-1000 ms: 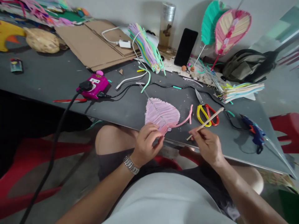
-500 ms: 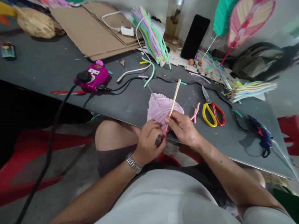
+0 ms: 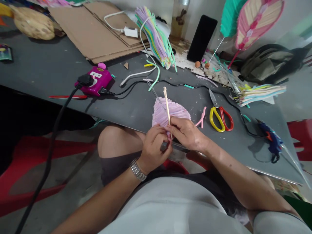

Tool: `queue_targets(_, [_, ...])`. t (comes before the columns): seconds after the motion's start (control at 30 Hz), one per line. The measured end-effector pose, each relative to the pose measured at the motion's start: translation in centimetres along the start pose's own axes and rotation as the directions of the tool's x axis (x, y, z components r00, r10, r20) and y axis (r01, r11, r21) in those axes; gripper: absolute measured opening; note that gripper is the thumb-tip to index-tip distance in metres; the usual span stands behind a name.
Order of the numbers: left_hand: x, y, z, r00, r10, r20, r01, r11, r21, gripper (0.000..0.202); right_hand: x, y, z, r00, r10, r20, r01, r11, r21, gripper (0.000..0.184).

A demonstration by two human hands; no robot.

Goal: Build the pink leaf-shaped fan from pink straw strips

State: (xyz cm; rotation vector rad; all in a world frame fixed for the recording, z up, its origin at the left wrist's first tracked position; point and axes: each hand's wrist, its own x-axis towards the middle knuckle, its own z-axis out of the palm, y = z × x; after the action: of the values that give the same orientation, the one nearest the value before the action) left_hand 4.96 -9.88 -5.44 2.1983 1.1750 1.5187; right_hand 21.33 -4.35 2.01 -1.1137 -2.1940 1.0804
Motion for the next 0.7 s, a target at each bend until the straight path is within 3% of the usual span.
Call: queue_targets(0.7, [0.06, -0.03, -0.14, 1.0, 0.007, 0.02, -0.007, 1.0, -0.005, 0.021, 0.62, -0.24, -0.33, 0.998, 0.034, 0.059, -0.034, 0.999, -0.009, 0.027])
